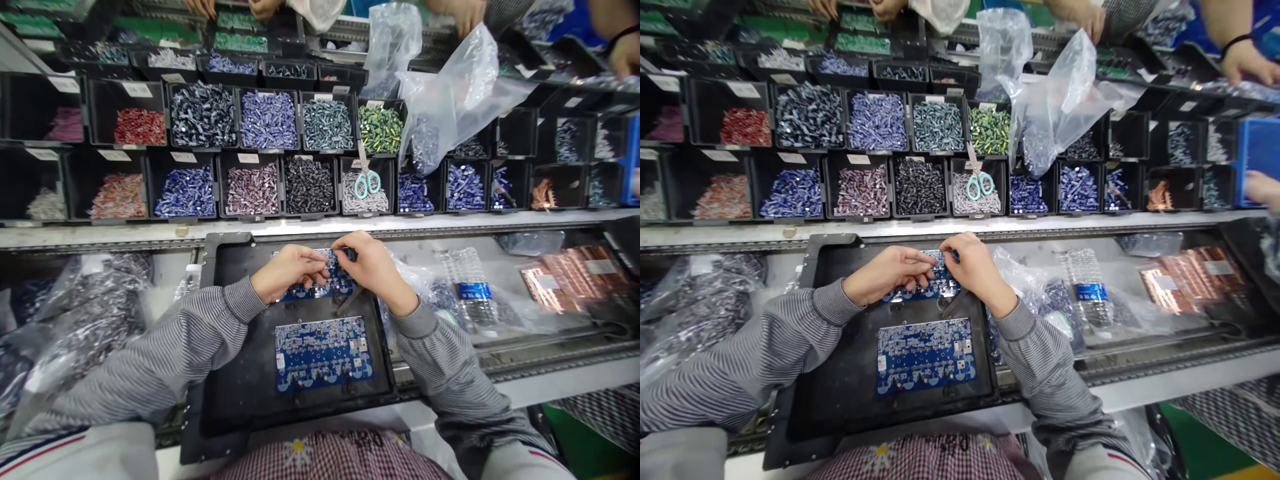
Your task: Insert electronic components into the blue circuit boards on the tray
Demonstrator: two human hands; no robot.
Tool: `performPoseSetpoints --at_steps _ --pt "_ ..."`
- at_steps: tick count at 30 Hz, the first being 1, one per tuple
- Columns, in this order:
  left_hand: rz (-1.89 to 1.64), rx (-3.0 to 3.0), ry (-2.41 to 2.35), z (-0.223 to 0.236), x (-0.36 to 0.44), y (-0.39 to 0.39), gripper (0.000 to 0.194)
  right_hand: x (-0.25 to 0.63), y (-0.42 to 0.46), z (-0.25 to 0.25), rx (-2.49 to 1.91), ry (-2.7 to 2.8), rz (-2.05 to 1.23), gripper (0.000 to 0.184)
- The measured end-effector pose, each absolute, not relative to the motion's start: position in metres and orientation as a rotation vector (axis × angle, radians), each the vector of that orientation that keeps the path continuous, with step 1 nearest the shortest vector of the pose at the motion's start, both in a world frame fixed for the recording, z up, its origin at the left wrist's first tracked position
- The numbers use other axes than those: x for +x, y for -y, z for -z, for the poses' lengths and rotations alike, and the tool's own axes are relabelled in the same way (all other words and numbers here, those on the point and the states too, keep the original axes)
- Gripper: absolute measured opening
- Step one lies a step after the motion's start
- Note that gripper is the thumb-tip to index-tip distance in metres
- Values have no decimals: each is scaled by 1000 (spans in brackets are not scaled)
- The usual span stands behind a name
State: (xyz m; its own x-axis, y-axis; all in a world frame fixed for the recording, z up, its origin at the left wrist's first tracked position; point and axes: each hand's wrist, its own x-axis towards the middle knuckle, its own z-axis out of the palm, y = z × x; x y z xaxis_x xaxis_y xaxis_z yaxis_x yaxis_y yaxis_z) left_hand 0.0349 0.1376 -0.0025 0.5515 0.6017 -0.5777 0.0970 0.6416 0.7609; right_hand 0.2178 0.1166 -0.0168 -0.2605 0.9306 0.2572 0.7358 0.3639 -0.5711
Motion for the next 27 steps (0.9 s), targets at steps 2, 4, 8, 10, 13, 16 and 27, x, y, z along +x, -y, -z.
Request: performPoseSetpoints --at_steps 2,4,8,10,13,16,27 --pt "-347 891 -993 3 34 -139 4 218 -118 19 -1440 2076 -473 15" --pt "-353 936 -1034 3 34 -141 16 218 -117 20 -1442 2071 -484 15" --pt "-397 919 -1041 5 34 -142 15 219 -116 22 -1444 2092 -476 14" --pt "-403 883 -1029 5 33 -142 7 219 -114 22 -1439 2115 -451 13" --pt "-422 828 -1001 5 32 -141 14 218 -108 17 -1377 2093 -449 10" --pt "-414 794 -911 3 32 -140 18 215 -102 7 -1295 2044 -499 8" --pt "-305 828 -937 5 30 -139 20 229 -114 21 -1443 2132 -394 13"
